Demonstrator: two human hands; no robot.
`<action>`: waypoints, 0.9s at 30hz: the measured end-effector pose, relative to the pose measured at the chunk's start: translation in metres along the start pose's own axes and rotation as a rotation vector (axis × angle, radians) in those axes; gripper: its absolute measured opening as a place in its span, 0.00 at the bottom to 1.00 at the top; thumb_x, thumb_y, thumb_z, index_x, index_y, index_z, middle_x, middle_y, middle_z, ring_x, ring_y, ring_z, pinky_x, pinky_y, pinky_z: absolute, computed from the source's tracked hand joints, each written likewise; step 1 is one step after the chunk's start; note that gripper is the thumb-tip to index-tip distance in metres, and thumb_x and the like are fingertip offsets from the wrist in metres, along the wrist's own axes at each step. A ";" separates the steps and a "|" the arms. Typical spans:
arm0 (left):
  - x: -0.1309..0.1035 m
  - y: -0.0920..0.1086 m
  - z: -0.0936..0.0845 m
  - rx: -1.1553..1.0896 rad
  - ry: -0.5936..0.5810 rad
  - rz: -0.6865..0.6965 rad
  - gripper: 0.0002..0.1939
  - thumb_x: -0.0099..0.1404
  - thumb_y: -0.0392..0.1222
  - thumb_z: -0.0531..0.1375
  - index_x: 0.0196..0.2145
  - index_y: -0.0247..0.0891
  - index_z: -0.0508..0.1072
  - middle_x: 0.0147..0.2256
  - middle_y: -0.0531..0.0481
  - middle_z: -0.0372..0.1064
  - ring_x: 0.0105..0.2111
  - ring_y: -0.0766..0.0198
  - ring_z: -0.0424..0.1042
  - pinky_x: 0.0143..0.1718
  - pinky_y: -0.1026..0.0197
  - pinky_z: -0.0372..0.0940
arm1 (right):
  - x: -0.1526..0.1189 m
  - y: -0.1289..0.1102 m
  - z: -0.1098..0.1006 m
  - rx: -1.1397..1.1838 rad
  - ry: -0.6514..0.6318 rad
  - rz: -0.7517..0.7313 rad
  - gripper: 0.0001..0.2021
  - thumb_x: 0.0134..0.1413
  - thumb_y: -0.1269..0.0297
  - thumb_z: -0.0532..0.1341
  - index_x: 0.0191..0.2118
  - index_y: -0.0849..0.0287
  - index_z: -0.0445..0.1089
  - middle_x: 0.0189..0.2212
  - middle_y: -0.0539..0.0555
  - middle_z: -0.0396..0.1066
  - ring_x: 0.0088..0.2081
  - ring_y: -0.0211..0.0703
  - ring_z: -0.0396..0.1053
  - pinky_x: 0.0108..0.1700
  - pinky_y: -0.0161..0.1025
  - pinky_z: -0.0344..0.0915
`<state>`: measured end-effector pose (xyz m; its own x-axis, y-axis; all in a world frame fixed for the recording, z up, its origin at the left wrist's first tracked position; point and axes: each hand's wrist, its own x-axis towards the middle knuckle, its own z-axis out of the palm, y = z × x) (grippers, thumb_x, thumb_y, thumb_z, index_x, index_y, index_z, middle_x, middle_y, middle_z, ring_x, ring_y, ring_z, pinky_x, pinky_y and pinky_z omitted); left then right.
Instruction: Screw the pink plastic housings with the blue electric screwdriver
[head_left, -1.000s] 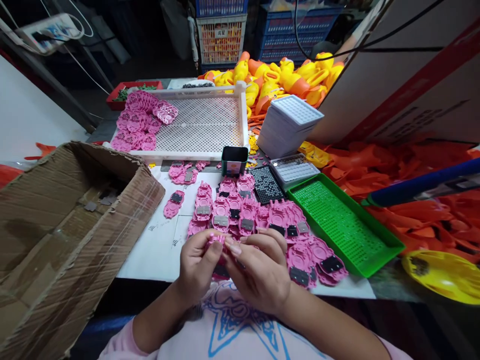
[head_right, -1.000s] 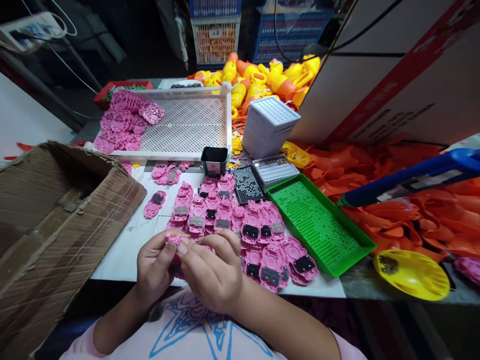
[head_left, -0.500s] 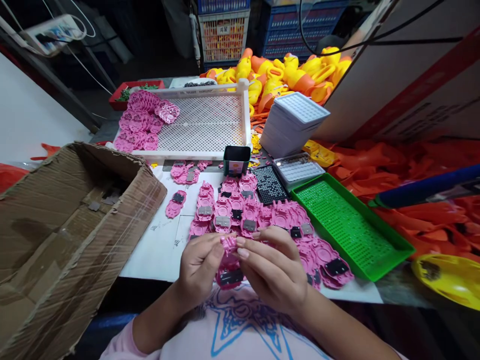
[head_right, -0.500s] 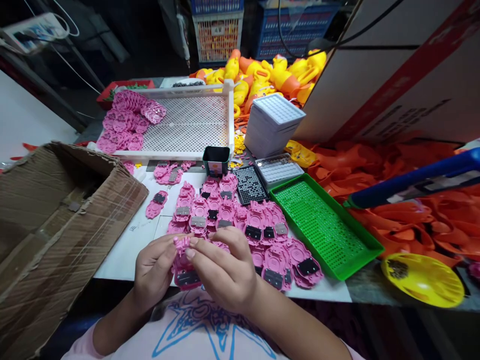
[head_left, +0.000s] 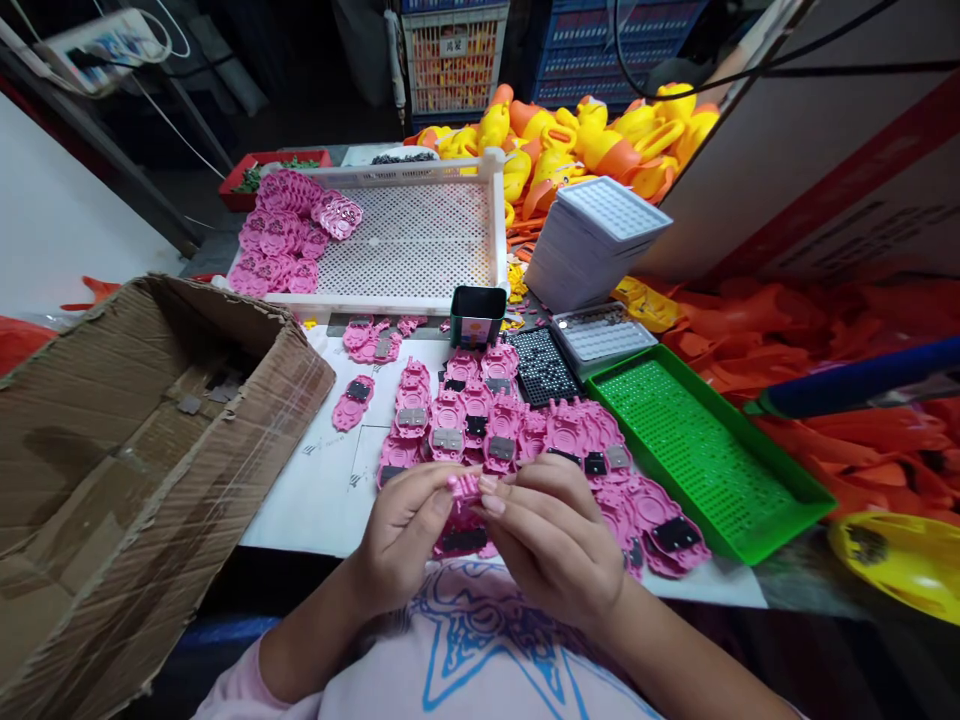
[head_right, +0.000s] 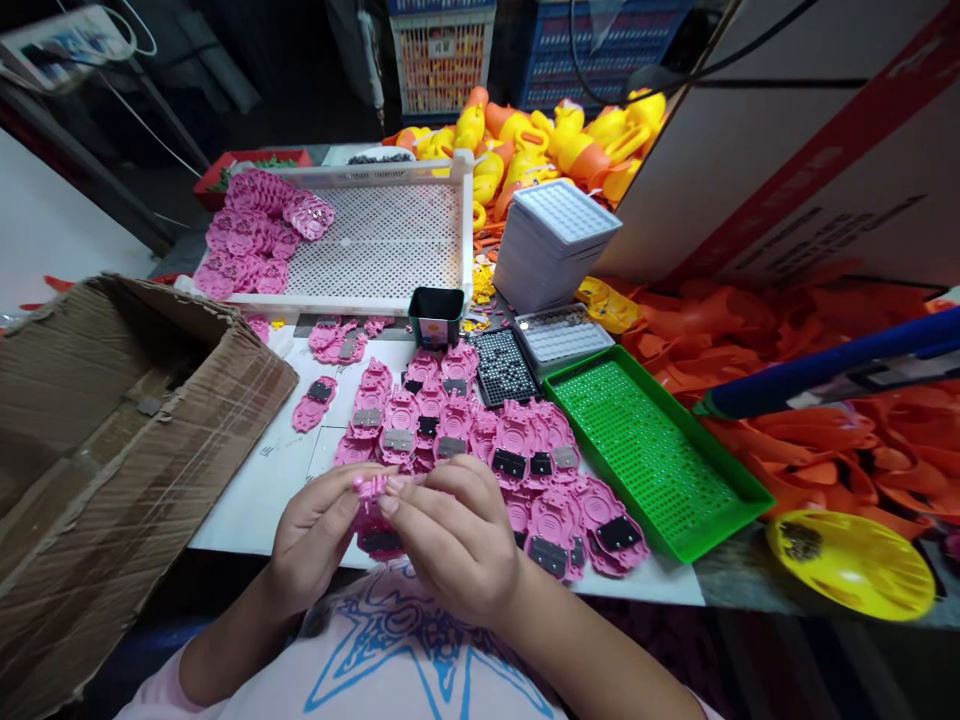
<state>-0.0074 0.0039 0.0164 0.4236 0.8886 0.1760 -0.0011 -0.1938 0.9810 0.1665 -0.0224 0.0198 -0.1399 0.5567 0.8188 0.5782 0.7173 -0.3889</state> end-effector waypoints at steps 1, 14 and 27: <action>-0.001 -0.001 0.002 -0.084 0.004 -0.050 0.14 0.70 0.45 0.54 0.48 0.43 0.76 0.44 0.46 0.76 0.45 0.57 0.74 0.49 0.57 0.67 | 0.000 0.000 0.001 0.000 0.002 -0.002 0.14 0.50 0.82 0.62 0.44 0.67 0.69 0.33 0.60 0.78 0.36 0.45 0.68 0.39 0.46 0.68; 0.000 0.005 0.012 0.094 0.155 0.023 0.12 0.69 0.45 0.55 0.36 0.38 0.76 0.32 0.48 0.75 0.32 0.62 0.74 0.35 0.63 0.68 | 0.002 -0.008 0.007 -0.011 0.052 0.003 0.10 0.52 0.78 0.62 0.42 0.65 0.67 0.33 0.57 0.75 0.37 0.43 0.69 0.43 0.46 0.69; -0.008 -0.009 0.014 -0.015 0.146 -0.085 0.20 0.68 0.56 0.52 0.33 0.37 0.74 0.28 0.47 0.70 0.28 0.62 0.70 0.29 0.60 0.67 | 0.000 -0.011 0.007 -0.033 0.045 0.027 0.12 0.51 0.77 0.62 0.43 0.66 0.70 0.35 0.60 0.73 0.39 0.46 0.69 0.38 0.46 0.72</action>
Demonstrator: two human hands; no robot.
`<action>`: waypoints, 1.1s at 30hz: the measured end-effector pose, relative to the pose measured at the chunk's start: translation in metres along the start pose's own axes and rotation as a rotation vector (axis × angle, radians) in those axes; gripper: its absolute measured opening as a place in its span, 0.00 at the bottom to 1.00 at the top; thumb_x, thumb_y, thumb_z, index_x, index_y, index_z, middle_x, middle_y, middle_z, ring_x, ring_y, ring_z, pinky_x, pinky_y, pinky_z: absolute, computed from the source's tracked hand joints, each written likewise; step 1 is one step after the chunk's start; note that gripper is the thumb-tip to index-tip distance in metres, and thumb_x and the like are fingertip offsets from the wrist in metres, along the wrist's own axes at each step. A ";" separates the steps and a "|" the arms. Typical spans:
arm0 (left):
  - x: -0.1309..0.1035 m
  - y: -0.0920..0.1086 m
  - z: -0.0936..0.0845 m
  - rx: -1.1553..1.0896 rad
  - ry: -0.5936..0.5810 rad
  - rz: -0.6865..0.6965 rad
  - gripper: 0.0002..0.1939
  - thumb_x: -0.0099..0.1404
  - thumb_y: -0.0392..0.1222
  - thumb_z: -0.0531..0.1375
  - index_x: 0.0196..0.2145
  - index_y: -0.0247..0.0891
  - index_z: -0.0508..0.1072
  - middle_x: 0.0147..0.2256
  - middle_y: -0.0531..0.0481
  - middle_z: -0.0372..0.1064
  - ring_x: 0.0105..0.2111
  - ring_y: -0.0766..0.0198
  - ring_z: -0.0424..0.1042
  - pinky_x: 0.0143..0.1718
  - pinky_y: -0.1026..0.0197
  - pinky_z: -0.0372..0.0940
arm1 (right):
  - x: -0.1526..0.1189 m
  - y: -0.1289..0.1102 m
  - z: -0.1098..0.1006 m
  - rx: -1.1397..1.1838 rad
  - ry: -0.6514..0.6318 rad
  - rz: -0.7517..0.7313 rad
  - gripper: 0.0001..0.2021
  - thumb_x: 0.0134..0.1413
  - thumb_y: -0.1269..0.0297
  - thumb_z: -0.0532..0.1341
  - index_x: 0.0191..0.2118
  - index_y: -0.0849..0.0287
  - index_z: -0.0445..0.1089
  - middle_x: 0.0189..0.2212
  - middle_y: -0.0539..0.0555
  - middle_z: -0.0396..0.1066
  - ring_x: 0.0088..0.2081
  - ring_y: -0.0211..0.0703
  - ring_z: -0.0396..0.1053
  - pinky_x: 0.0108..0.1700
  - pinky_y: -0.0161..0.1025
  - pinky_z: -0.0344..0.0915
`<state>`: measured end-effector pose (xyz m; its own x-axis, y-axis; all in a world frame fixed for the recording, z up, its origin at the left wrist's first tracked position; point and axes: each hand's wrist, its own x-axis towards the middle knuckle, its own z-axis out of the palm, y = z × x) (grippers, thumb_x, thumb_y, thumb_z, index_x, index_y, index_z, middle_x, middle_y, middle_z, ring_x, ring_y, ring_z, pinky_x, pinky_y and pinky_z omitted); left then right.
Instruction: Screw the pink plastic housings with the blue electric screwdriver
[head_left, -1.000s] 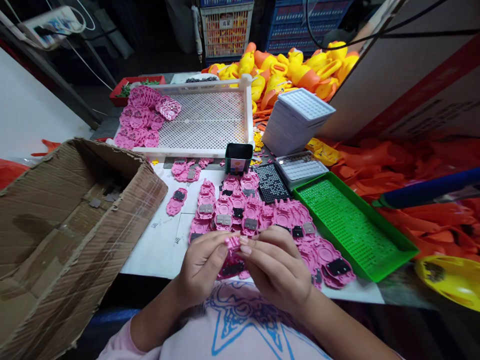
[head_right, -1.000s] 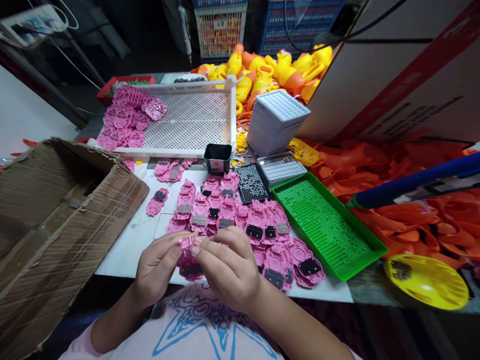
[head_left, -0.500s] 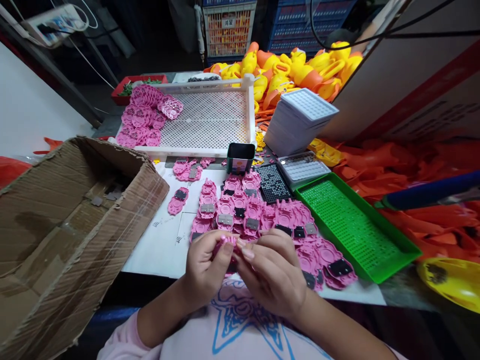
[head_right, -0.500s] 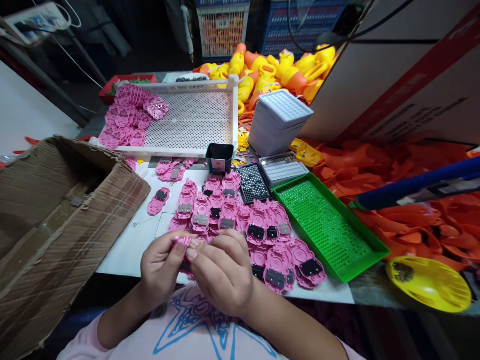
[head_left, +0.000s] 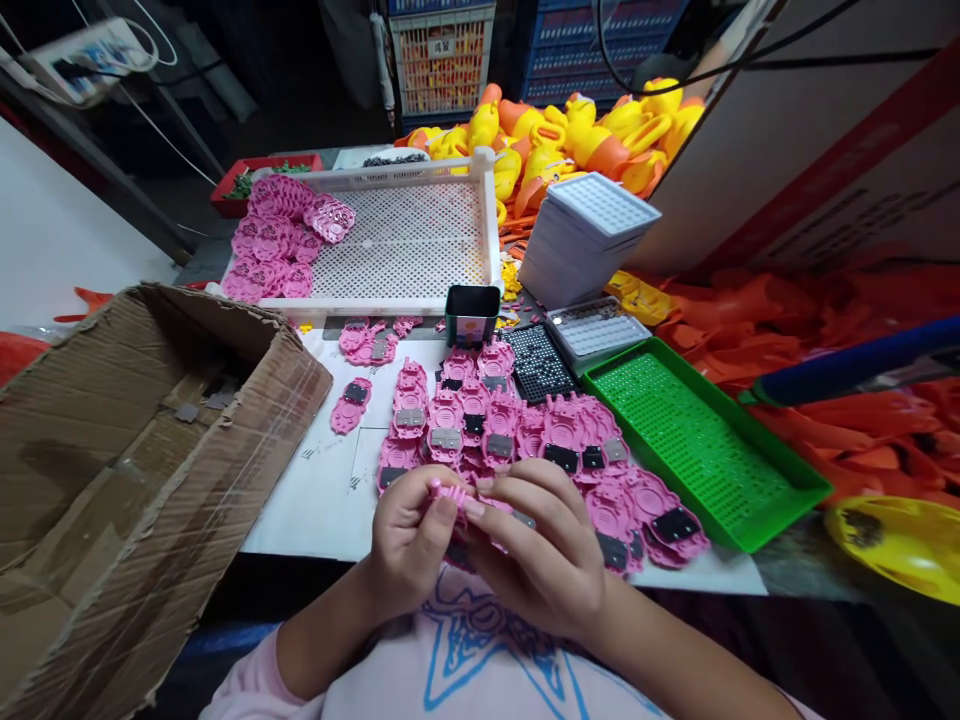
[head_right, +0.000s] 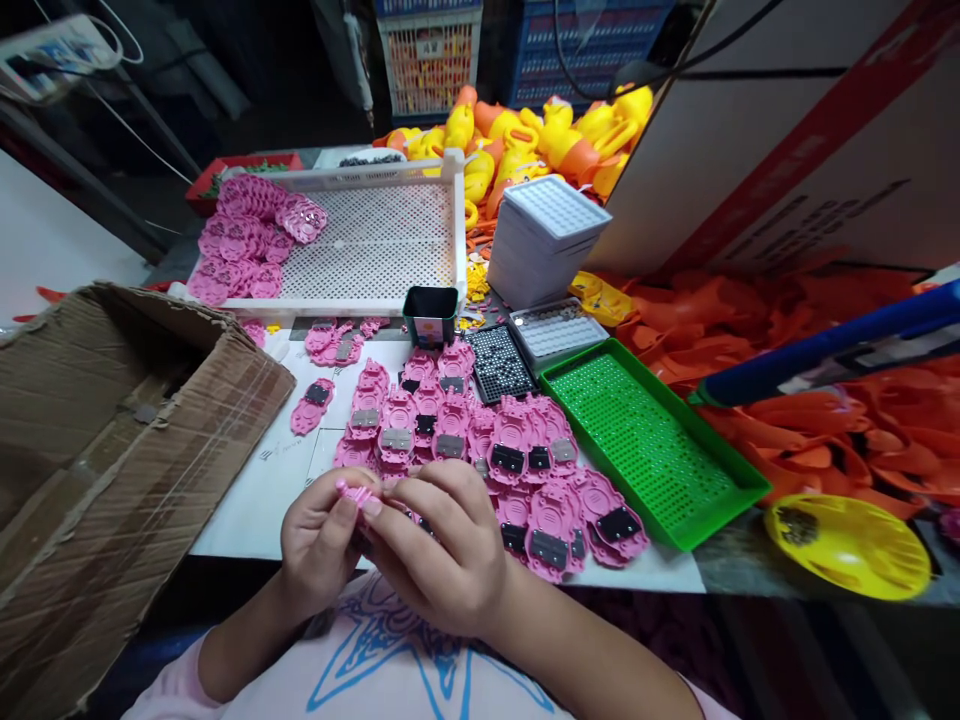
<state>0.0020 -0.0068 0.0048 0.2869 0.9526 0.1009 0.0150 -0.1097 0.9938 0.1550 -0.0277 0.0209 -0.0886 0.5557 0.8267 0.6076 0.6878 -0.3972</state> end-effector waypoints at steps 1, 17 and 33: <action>0.000 -0.001 0.000 0.013 0.010 0.007 0.20 0.68 0.55 0.52 0.34 0.37 0.74 0.29 0.46 0.71 0.29 0.61 0.70 0.30 0.60 0.67 | 0.000 0.000 0.000 -0.001 -0.002 0.008 0.11 0.52 0.76 0.62 0.43 0.66 0.70 0.35 0.60 0.72 0.39 0.46 0.69 0.39 0.46 0.72; 0.009 0.005 0.001 0.175 -0.096 0.540 0.14 0.69 0.51 0.54 0.49 0.50 0.74 0.46 0.47 0.57 0.49 0.59 0.59 0.53 0.55 0.59 | -0.010 0.007 0.005 0.494 -0.021 0.223 0.10 0.61 0.65 0.55 0.47 0.61 0.65 0.34 0.58 0.72 0.39 0.42 0.73 0.42 0.41 0.74; 0.022 0.035 -0.012 0.470 -0.251 0.676 0.15 0.67 0.45 0.56 0.49 0.40 0.73 0.37 0.46 0.62 0.39 0.58 0.63 0.40 0.54 0.63 | -0.005 0.004 -0.008 0.399 -0.066 0.252 0.05 0.59 0.68 0.54 0.41 0.60 0.64 0.28 0.55 0.69 0.29 0.38 0.69 0.31 0.35 0.69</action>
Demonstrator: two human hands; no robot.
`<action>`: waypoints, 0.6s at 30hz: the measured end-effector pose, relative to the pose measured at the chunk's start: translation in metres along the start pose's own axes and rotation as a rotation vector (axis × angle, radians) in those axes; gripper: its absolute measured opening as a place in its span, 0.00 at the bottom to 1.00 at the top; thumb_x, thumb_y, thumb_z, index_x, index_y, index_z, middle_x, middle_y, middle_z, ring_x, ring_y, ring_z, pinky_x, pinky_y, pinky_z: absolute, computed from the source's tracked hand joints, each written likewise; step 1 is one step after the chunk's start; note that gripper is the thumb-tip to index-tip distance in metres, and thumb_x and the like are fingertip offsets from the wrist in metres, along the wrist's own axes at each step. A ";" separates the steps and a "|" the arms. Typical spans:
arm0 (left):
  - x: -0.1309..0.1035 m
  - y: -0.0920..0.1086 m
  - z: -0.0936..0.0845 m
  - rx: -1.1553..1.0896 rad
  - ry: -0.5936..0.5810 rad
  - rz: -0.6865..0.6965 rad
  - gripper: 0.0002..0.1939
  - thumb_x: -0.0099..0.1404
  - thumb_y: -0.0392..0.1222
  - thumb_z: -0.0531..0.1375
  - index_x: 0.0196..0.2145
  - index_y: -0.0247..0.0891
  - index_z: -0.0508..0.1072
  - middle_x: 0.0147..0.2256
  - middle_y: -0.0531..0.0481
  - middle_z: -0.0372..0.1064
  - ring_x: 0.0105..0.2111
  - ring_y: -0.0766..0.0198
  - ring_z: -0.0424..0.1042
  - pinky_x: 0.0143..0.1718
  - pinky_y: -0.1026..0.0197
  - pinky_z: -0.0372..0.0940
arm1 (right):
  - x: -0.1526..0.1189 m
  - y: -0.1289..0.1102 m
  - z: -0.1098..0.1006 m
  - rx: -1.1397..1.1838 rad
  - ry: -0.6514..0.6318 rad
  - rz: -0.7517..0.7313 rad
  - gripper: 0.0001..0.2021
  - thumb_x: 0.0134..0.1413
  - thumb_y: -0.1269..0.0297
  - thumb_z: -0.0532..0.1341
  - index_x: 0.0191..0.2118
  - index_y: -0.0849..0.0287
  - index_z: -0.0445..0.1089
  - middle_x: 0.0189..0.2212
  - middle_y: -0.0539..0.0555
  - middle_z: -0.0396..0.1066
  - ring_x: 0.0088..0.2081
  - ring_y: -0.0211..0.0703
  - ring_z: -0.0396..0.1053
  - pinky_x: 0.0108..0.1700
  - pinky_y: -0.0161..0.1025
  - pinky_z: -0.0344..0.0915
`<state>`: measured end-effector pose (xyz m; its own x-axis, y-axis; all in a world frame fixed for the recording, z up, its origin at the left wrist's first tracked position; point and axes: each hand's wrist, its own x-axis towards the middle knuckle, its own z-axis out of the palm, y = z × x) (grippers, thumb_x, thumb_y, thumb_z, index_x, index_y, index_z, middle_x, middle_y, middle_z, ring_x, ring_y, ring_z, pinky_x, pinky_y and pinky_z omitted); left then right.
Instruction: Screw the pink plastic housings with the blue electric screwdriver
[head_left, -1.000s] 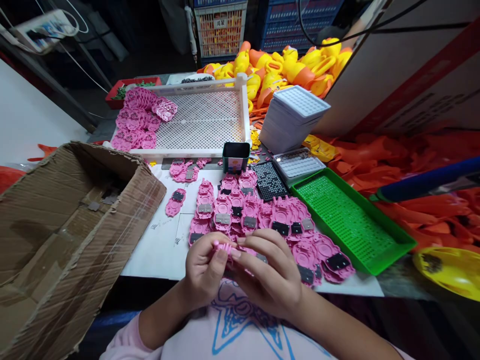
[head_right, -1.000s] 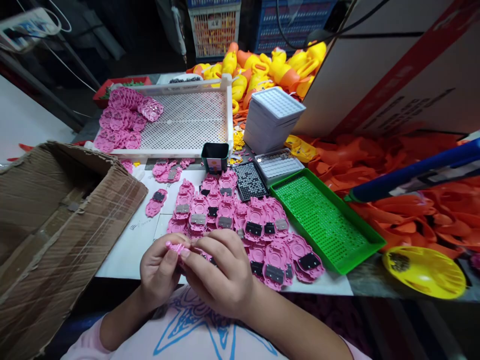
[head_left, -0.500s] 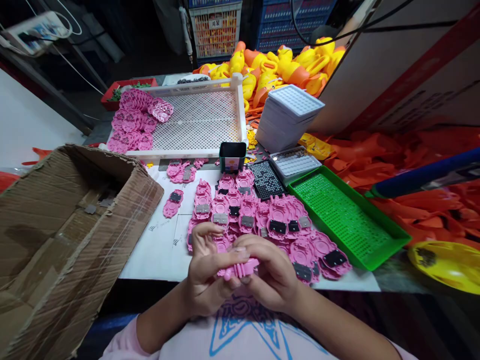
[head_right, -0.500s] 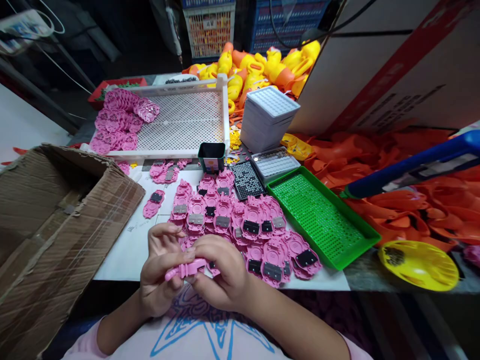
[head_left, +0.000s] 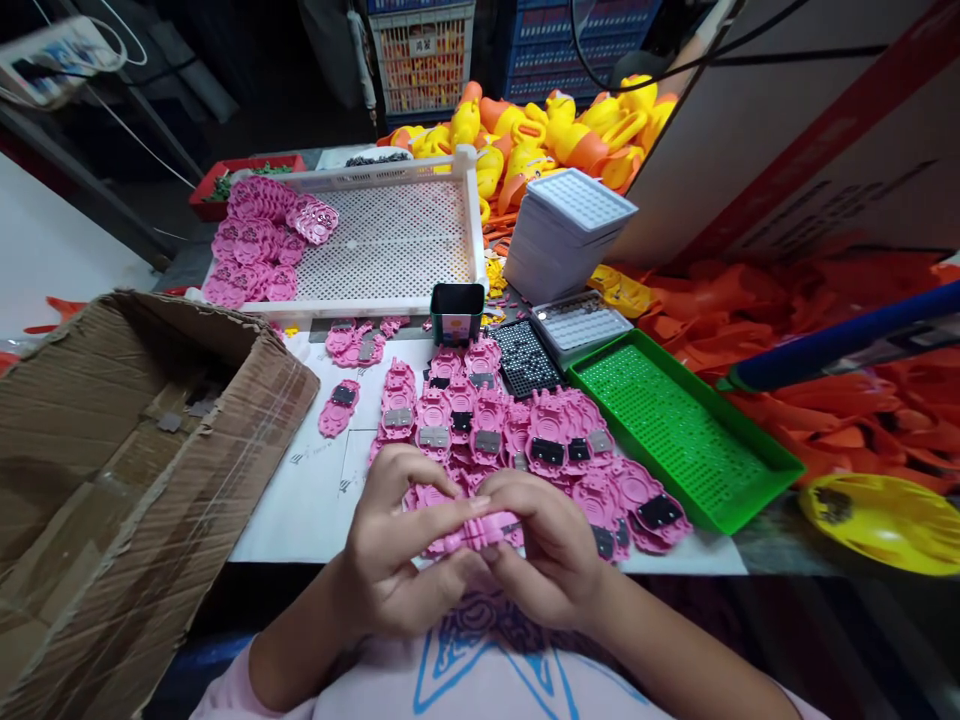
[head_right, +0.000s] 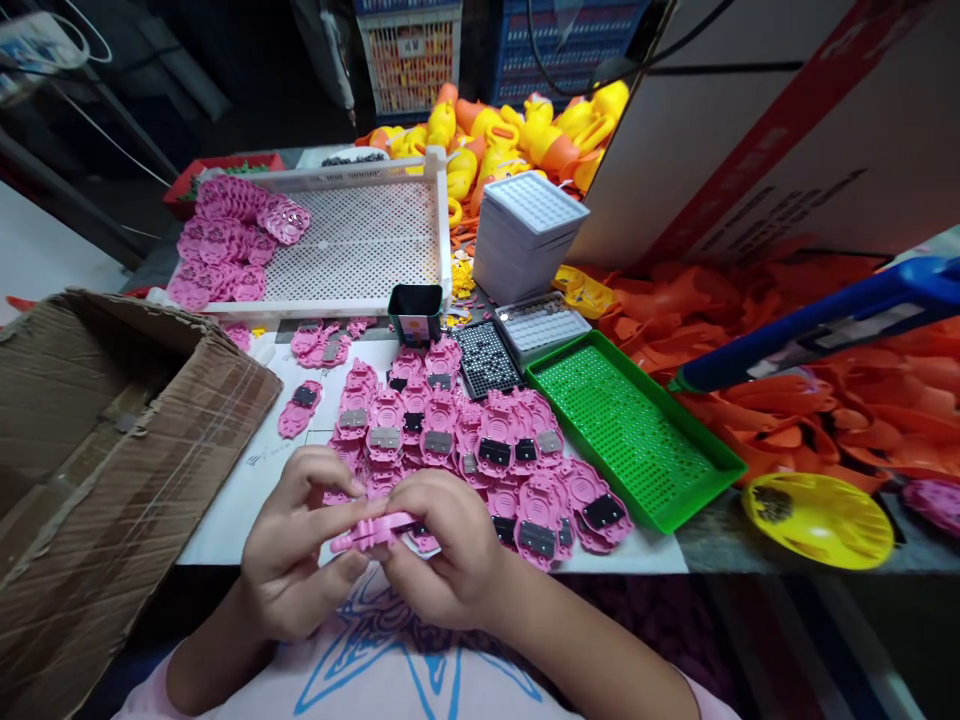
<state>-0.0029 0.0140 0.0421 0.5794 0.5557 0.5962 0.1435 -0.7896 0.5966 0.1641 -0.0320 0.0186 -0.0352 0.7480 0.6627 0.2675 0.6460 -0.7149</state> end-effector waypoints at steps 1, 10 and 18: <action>0.003 0.001 -0.004 0.009 -0.039 0.010 0.14 0.66 0.43 0.56 0.47 0.38 0.72 0.35 0.46 0.63 0.36 0.59 0.64 0.36 0.55 0.63 | 0.001 0.000 -0.002 -0.037 -0.020 -0.011 0.05 0.58 0.69 0.54 0.40 0.60 0.64 0.27 0.55 0.70 0.29 0.39 0.69 0.31 0.35 0.69; 0.028 0.009 -0.029 0.327 -0.466 0.248 0.15 0.65 0.37 0.50 0.21 0.41 0.62 0.19 0.53 0.57 0.21 0.63 0.55 0.20 0.57 0.49 | 0.002 -0.008 -0.012 -0.216 -0.246 -0.072 0.06 0.56 0.69 0.55 0.39 0.61 0.65 0.27 0.56 0.72 0.29 0.41 0.69 0.31 0.39 0.67; 0.022 0.007 -0.024 0.199 -0.469 0.314 0.17 0.65 0.35 0.49 0.18 0.42 0.61 0.16 0.53 0.56 0.18 0.63 0.52 0.19 0.56 0.46 | 0.005 -0.020 -0.017 -0.157 -0.375 -0.002 0.07 0.52 0.73 0.54 0.38 0.61 0.63 0.27 0.54 0.71 0.29 0.40 0.66 0.33 0.39 0.62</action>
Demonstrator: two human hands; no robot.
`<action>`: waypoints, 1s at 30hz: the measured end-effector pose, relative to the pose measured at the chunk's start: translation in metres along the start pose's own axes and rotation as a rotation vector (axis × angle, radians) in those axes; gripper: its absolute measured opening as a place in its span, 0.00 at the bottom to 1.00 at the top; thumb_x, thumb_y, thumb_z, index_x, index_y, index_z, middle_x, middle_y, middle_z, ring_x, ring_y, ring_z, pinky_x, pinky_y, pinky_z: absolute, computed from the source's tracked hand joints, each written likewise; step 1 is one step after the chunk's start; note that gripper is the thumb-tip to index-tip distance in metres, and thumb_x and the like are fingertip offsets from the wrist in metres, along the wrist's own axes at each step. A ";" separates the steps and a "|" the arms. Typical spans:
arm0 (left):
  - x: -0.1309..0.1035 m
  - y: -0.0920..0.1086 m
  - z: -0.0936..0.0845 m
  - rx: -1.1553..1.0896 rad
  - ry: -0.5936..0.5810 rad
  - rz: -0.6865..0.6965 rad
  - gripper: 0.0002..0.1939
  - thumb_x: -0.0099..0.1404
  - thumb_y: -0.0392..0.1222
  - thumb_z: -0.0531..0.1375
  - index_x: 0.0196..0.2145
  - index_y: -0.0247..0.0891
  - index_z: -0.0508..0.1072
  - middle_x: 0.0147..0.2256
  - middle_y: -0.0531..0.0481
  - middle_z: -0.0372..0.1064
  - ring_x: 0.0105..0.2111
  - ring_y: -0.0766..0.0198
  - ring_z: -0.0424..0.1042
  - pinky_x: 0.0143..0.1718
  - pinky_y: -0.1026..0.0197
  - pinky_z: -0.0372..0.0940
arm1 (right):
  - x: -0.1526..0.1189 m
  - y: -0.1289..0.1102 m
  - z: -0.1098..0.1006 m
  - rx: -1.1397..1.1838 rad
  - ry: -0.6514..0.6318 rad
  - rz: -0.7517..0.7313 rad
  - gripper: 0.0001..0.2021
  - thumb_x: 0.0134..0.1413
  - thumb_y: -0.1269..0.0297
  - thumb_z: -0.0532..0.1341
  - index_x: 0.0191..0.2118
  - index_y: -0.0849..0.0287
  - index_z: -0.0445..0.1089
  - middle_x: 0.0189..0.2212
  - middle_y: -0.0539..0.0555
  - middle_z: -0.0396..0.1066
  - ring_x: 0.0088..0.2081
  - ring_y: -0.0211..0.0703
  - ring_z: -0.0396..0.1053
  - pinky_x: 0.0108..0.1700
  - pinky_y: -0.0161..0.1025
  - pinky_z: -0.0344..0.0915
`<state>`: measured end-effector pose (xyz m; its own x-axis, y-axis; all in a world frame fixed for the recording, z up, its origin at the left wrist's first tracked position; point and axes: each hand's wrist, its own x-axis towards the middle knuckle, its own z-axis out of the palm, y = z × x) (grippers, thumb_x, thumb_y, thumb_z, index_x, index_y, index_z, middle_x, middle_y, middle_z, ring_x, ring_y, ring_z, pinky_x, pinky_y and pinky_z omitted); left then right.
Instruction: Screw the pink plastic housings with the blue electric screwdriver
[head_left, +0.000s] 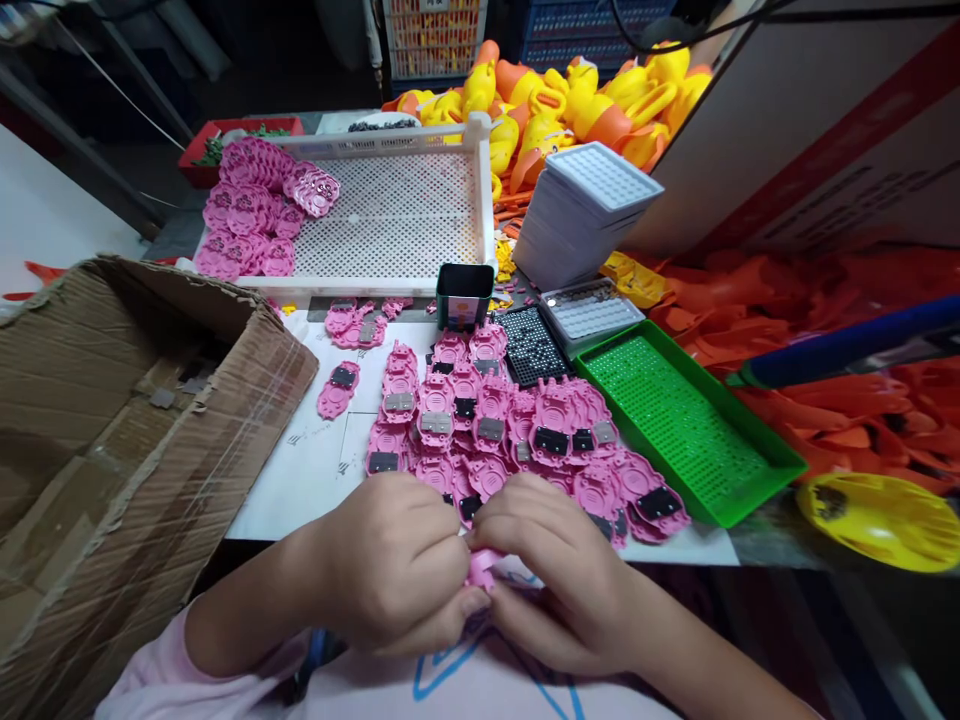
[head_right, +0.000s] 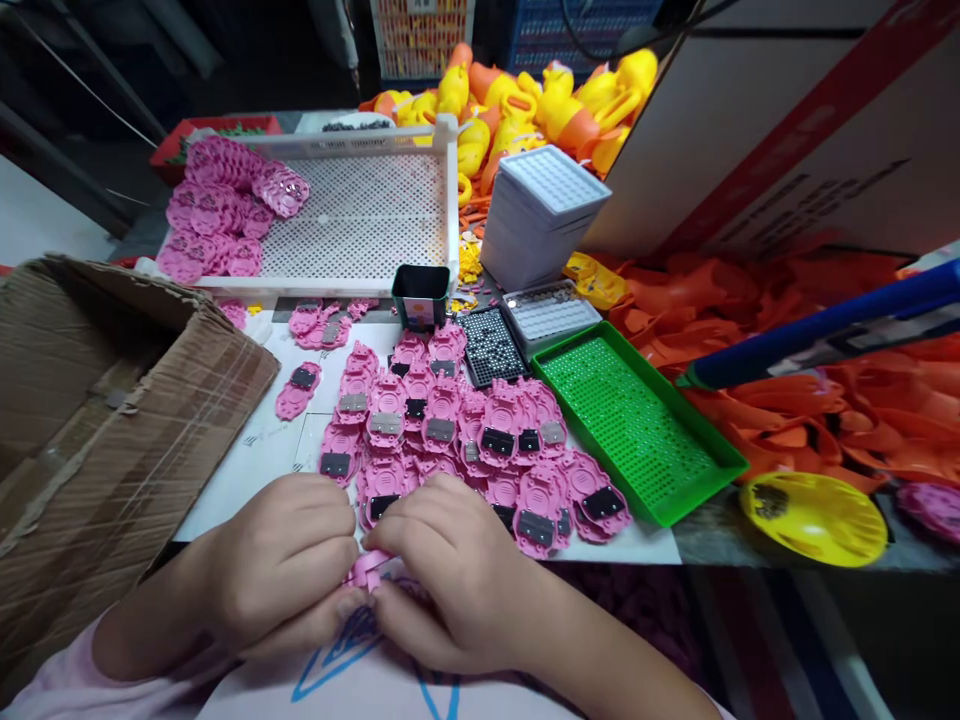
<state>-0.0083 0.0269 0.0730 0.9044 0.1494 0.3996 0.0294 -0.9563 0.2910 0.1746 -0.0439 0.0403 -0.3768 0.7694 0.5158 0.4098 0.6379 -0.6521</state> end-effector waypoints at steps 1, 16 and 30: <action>0.000 0.000 0.002 -0.014 0.009 -0.007 0.17 0.65 0.35 0.49 0.18 0.42 0.61 0.16 0.53 0.56 0.18 0.63 0.51 0.19 0.56 0.46 | 0.000 0.000 -0.001 0.011 -0.013 0.012 0.07 0.52 0.73 0.54 0.38 0.60 0.63 0.27 0.54 0.70 0.29 0.40 0.65 0.33 0.40 0.62; -0.005 0.011 0.029 -0.520 0.120 -0.294 0.16 0.58 0.34 0.51 0.22 0.43 0.44 0.17 0.58 0.47 0.20 0.66 0.47 0.22 0.58 0.46 | -0.006 -0.013 -0.012 0.102 -0.201 0.223 0.02 0.58 0.71 0.56 0.38 0.59 0.63 0.28 0.51 0.68 0.31 0.38 0.63 0.35 0.37 0.61; -0.017 0.019 0.028 -0.555 -0.012 -0.338 0.11 0.59 0.34 0.49 0.23 0.43 0.48 0.18 0.57 0.51 0.19 0.66 0.50 0.22 0.58 0.47 | -0.013 -0.016 0.003 0.322 -0.134 0.347 0.03 0.58 0.67 0.57 0.33 0.58 0.62 0.26 0.49 0.65 0.28 0.34 0.61 0.32 0.34 0.60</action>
<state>-0.0111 -0.0007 0.0470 0.8888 0.4133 0.1982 0.0920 -0.5844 0.8062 0.1707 -0.0643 0.0422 -0.3755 0.9100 0.1756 0.2605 0.2854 -0.9223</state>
